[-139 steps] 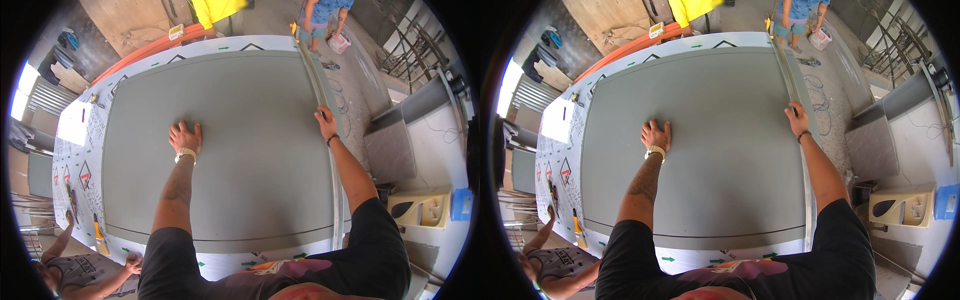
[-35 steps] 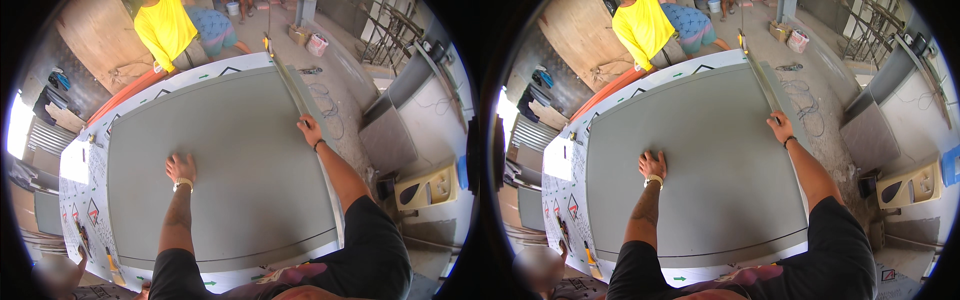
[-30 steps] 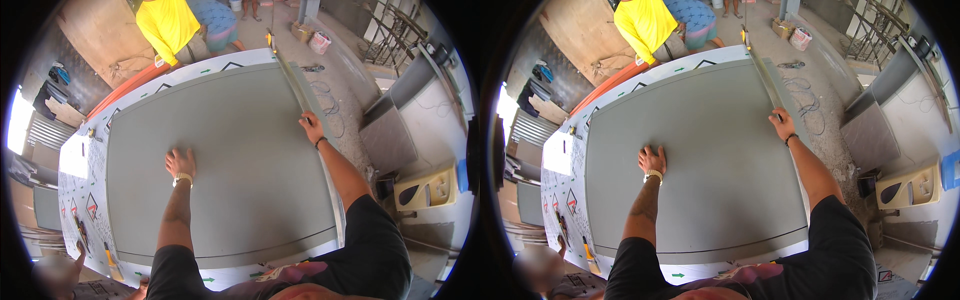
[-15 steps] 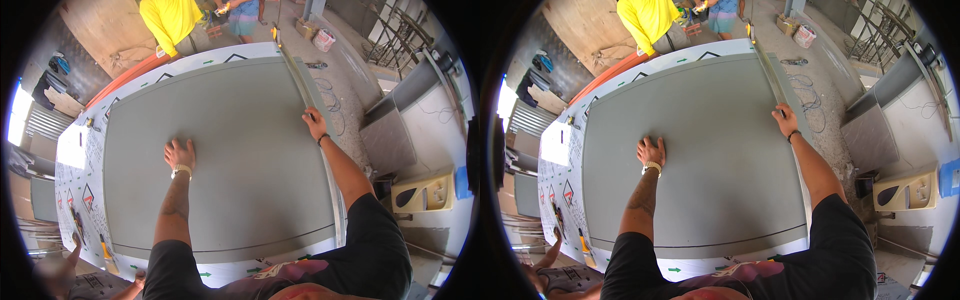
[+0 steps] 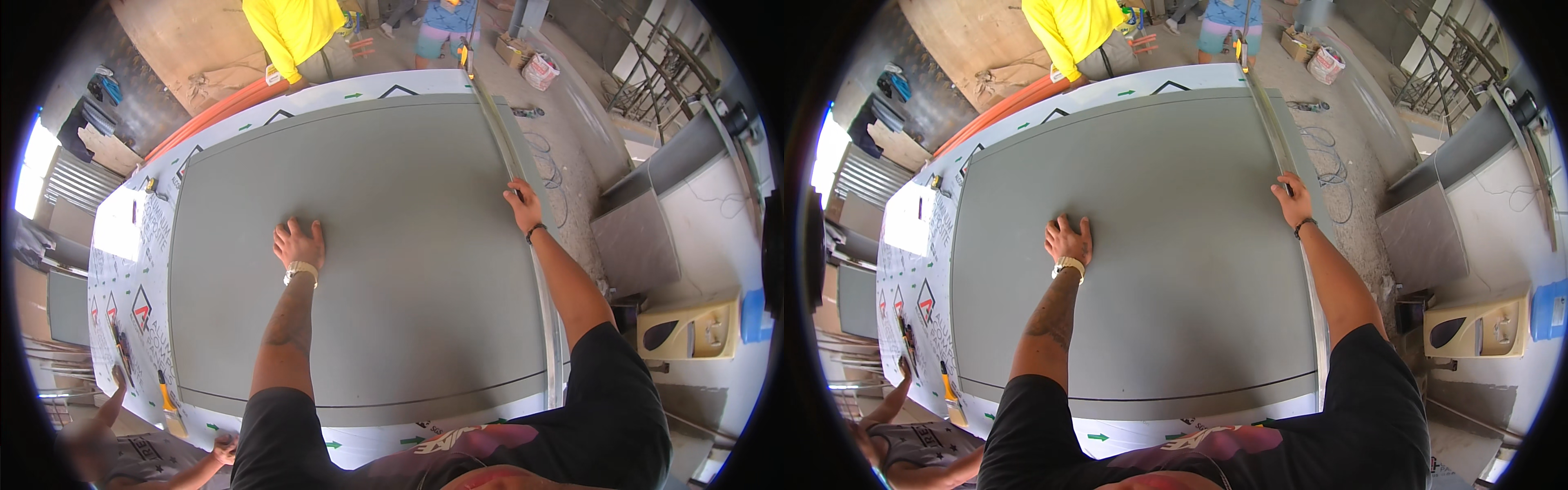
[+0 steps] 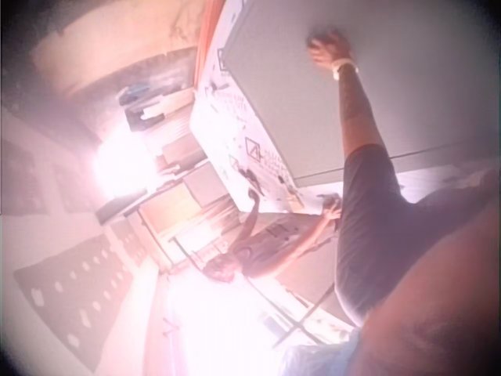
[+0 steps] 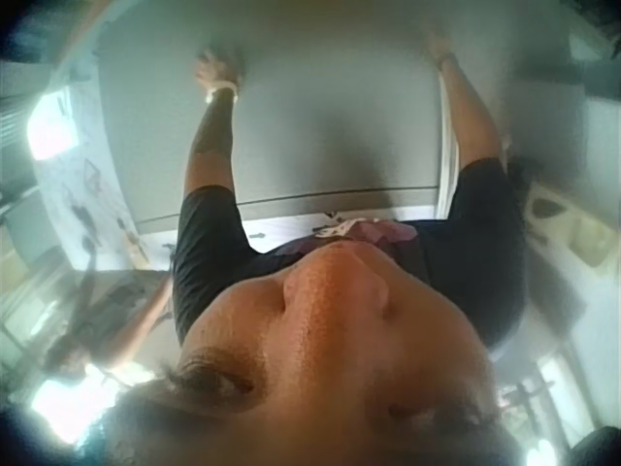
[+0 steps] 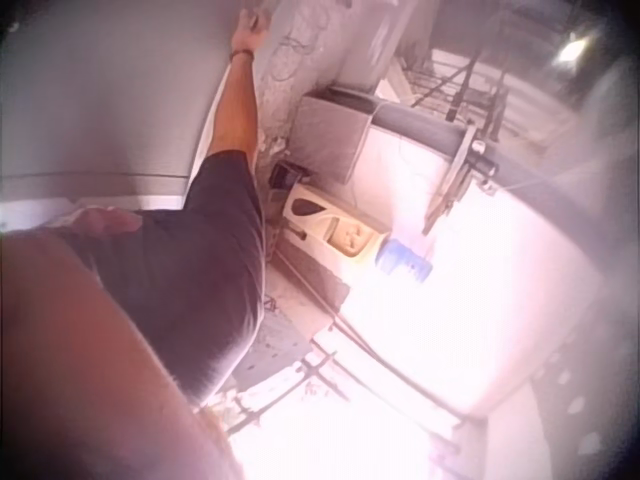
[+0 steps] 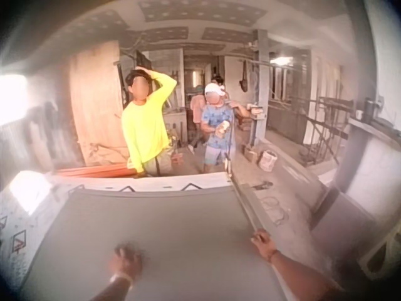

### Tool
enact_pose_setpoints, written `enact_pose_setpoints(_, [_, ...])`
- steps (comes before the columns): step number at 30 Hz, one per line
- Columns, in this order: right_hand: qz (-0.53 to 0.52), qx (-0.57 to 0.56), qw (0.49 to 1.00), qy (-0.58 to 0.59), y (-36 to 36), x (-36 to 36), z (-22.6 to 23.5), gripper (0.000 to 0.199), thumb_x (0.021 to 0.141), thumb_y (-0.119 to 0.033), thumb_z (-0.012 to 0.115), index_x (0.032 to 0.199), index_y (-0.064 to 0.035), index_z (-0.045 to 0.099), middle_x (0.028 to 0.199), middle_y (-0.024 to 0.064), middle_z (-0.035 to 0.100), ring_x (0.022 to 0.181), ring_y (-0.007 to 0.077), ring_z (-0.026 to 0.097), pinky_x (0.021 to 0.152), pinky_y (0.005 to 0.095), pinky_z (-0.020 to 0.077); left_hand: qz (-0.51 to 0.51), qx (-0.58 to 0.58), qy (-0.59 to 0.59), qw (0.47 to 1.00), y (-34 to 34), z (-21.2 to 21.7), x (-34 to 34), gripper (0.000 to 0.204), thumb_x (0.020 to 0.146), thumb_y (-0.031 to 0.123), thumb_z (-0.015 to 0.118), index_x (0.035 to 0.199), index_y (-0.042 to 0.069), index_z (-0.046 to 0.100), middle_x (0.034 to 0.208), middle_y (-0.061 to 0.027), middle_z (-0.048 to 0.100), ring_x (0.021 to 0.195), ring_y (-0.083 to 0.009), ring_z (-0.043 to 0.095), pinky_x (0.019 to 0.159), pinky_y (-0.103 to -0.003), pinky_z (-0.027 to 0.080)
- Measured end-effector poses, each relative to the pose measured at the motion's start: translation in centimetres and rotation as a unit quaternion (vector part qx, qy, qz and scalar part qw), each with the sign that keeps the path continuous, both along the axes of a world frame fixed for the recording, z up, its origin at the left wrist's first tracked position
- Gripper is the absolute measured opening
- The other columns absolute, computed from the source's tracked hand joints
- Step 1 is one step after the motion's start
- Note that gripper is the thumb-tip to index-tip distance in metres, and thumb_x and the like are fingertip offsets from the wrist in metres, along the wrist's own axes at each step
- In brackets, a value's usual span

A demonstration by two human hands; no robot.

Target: The person aligns a metal trim piece along the edge of a large aluminum composite panel, then uses a yellow utility knife to score and cut the panel. They continue to position and secure the trim along the panel's edge while coworkers assist with holding and measuring.

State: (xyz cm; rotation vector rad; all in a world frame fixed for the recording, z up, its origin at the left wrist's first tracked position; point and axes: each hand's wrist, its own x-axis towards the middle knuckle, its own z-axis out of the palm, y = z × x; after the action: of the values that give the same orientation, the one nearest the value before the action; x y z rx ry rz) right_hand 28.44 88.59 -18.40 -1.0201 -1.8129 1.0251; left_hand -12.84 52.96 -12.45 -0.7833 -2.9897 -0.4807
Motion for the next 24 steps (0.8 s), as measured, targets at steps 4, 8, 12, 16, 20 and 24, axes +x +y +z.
enact_pose_setpoints(4, [-0.001,0.011,1.000,-0.015,0.00,0.06,0.02,0.033,0.092,-0.023,0.078,0.117,-0.0038,0.071,0.147,0.0162,0.059,0.136,0.0309,0.056,0.112,0.0391,0.0450,-0.008,-0.003,0.015,1.000,-0.15,-0.19,-0.11,0.067,0.102,0.053,0.055,0.147,0.005,0.048,0.156,-0.0259,0.040,0.152,-0.0379,0.029,0.123,-0.052,0.026])
enact_pose_setpoints(8, [-0.014,0.005,1.000,-0.025,0.05,0.00,-0.02,0.034,0.092,-0.026,0.077,0.118,-0.0052,0.071,0.147,0.0163,0.059,0.136,0.0315,0.056,0.111,0.0392,0.0456,-0.009,0.004,0.019,1.000,-0.22,-0.29,-0.10,0.067,0.102,0.054,0.055,0.147,0.006,0.048,0.155,-0.0261,0.040,0.152,-0.0379,0.030,0.123,-0.052,0.026])
enact_pose_setpoints(12, [0.001,0.024,1.000,-0.016,0.13,0.17,-0.17,0.033,0.091,-0.024,0.077,0.118,-0.0047,0.070,0.146,0.0167,0.059,0.135,0.0312,0.056,0.110,0.0387,0.0459,-0.009,0.004,0.014,1.000,-0.17,-0.25,-0.11,0.067,0.102,0.054,0.055,0.148,0.006,0.047,0.156,-0.0259,0.039,0.152,-0.0382,0.030,0.123,-0.052,0.025])
enact_pose_setpoints(16, [0.003,0.016,1.000,-0.020,0.31,0.28,-0.55,0.033,0.092,-0.023,0.077,0.118,-0.0041,0.070,0.145,0.0170,0.059,0.135,0.0300,0.057,0.110,0.0378,0.0458,-0.002,-0.004,0.011,1.000,-0.05,-0.25,-0.16,0.068,0.101,0.054,0.055,0.148,0.006,0.047,0.157,-0.0254,0.038,0.152,-0.0382,0.029,0.123,-0.053,0.025])
enact_pose_setpoints(20, [0.006,-0.013,1.000,0.021,0.45,0.11,-0.80,0.032,0.092,-0.021,0.077,0.118,-0.0037,0.071,0.147,0.0162,0.058,0.135,0.0292,0.056,0.111,0.0372,0.0451,0.000,0.000,0.001,1.000,-0.08,-0.05,-0.19,0.067,0.101,0.054,0.055,0.147,0.006,0.046,0.157,-0.0253,0.038,0.152,-0.0382,0.028,0.124,-0.053,0.024])
enact_pose_setpoints(24, [0.015,-0.007,1.000,0.010,0.47,0.26,-0.75,0.031,0.093,-0.020,0.077,0.119,-0.0042,0.070,0.149,0.0154,0.056,0.136,0.0288,0.055,0.111,0.0377,0.0442,-0.003,-0.008,-0.016,1.000,-0.07,0.11,-0.13,0.068,0.101,0.054,0.055,0.149,0.007,0.046,0.158,-0.0243,0.036,0.153,-0.0381,0.028,0.124,-0.052,0.024])
